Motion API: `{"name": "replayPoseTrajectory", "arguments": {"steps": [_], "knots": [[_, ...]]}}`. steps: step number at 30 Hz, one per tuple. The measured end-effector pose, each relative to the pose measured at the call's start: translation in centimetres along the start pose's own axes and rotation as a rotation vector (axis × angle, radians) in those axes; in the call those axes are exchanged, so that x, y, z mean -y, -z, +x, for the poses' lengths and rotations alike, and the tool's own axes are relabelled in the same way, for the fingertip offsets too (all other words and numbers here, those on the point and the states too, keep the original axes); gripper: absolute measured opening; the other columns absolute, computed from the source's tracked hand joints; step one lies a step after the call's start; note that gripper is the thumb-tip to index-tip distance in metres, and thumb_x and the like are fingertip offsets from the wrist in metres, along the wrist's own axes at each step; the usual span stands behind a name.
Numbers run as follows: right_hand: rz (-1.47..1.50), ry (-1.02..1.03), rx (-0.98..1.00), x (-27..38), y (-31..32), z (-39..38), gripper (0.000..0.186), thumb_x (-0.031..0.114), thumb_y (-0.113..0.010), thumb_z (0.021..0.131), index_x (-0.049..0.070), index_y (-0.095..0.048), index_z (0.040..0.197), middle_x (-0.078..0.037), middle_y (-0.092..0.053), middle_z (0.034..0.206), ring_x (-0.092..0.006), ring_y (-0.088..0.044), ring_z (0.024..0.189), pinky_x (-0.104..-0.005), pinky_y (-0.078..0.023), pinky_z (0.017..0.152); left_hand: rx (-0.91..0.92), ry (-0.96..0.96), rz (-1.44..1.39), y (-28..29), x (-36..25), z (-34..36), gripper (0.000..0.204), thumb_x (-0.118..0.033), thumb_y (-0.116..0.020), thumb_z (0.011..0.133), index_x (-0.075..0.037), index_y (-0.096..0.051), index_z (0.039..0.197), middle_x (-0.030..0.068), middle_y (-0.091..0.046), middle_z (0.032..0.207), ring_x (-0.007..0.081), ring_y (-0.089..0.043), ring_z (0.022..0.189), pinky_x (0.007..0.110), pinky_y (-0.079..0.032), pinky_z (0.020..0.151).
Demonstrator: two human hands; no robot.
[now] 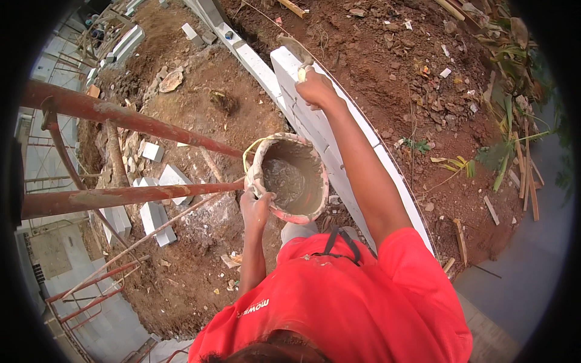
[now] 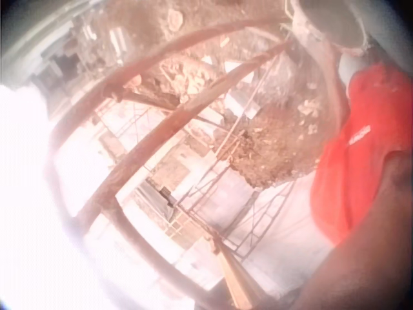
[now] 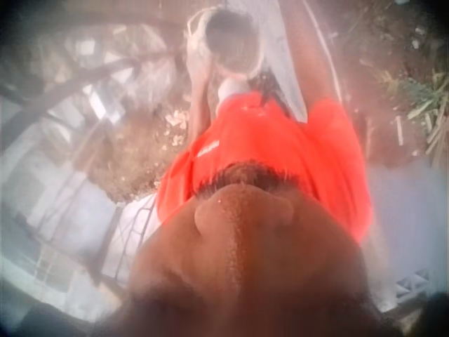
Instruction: The person scoops mortar from a bucket with a trowel, applies it to a low wall, and places white blocks along the wall. They repeat this process, picking up blocks, applying mortar, and positioning them in sequence.
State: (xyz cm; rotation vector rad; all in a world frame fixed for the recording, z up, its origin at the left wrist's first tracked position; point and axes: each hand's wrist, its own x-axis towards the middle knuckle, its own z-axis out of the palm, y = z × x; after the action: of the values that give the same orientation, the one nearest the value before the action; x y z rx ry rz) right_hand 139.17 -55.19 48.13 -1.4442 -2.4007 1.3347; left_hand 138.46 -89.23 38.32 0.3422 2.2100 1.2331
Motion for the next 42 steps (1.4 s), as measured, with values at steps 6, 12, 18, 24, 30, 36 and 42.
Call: {"name": "replayPoseTrajectory", "arguments": {"steps": [6,12,18,24,30,36,42], "knots": [[-0.175,0.012,-0.116,-3.5,-0.2,-3.0,0.047,0.029,-0.064,0.091,-0.002,-0.059,0.126,-0.029,-0.072,0.108,-0.0433,-0.07,0.101,-0.0504,-0.054,0.09,-0.026,0.078,0.115,0.0,-0.7,-0.9,0.034,-0.023,-0.079,0.082,0.006,-0.069,0.097,0.0166,-0.07,0.084,0.0314,-0.067,0.081,0.043,-0.05,0.078],[-0.197,-0.013,-0.147,-8.3,0.1,-10.4,0.045,0.027,-0.065,0.094,-0.001,-0.058,0.128,-0.032,-0.07,0.108,-0.0477,-0.068,0.104,-0.0533,-0.053,0.089,-0.129,-0.253,0.08,-1.6,-0.5,-0.2,0.036,-0.025,-0.079,0.082,0.005,-0.064,0.093,0.0212,-0.057,0.101,0.0398,-0.053,0.105,0.049,-0.041,0.095],[-0.252,0.07,-0.197,-11.2,-0.4,-12.7,0.045,0.025,-0.067,0.095,0.0,-0.056,0.13,-0.032,-0.07,0.105,-0.0489,-0.067,0.101,-0.0526,-0.052,0.087,-0.169,-0.249,0.01,-1.9,-1.5,-0.2,0.031,-0.02,-0.082,0.079,0.004,-0.067,0.09,0.0146,-0.056,0.11,0.0346,-0.05,0.112,0.045,-0.039,0.099],[-0.163,-0.013,-0.211,-13.1,-0.3,-15.4,0.053,0.022,-0.066,0.094,0.003,-0.053,0.142,-0.031,-0.071,0.097,-0.05,-0.069,0.092,-0.0555,-0.052,0.08,-0.167,-0.316,-0.245,-1.0,-4.1,0.0,0.053,-0.007,-0.08,0.075,0.0,-0.069,0.126,0.0115,-0.065,0.125,0.0252,-0.058,0.121,0.036,-0.043,0.107],[-0.034,-0.215,-0.153,-13.3,1.1,-17.6,0.051,0.02,-0.065,0.094,-0.001,-0.055,0.139,-0.025,-0.071,0.083,-0.0342,-0.071,0.064,-0.0451,-0.055,0.063,-0.072,-0.255,-0.536,-1.1,-5.7,1.2,0.053,-0.003,-0.077,0.079,0.001,-0.066,0.131,0.007,-0.071,0.116,0.0154,-0.063,0.106,0.031,-0.048,0.097],[0.174,-0.003,-0.131,-13.5,2.4,-22.1,0.037,0.015,-0.063,0.091,0.002,-0.061,0.126,-0.011,-0.067,0.076,-0.016,-0.064,0.057,-0.0343,-0.051,0.052,0.034,-0.39,-0.67,0.3,-6.7,3.0,0.05,-0.001,-0.076,0.082,0.005,-0.065,0.131,0.0043,-0.067,0.121,0.013,-0.061,0.107,0.027,-0.048,0.094],[-0.291,0.018,0.088,-10.4,1.8,-23.2,0.044,0.037,-0.071,0.09,0.002,-0.07,0.116,-0.027,-0.073,0.104,-0.0462,-0.068,0.102,-0.051,-0.053,0.088,0.113,-0.367,-0.548,1.9,-9.3,3.4,0.052,-0.011,-0.079,0.08,0.006,-0.069,0.128,0.0232,-0.054,0.149,0.0292,-0.049,0.139,0.038,-0.033,0.117]]}}
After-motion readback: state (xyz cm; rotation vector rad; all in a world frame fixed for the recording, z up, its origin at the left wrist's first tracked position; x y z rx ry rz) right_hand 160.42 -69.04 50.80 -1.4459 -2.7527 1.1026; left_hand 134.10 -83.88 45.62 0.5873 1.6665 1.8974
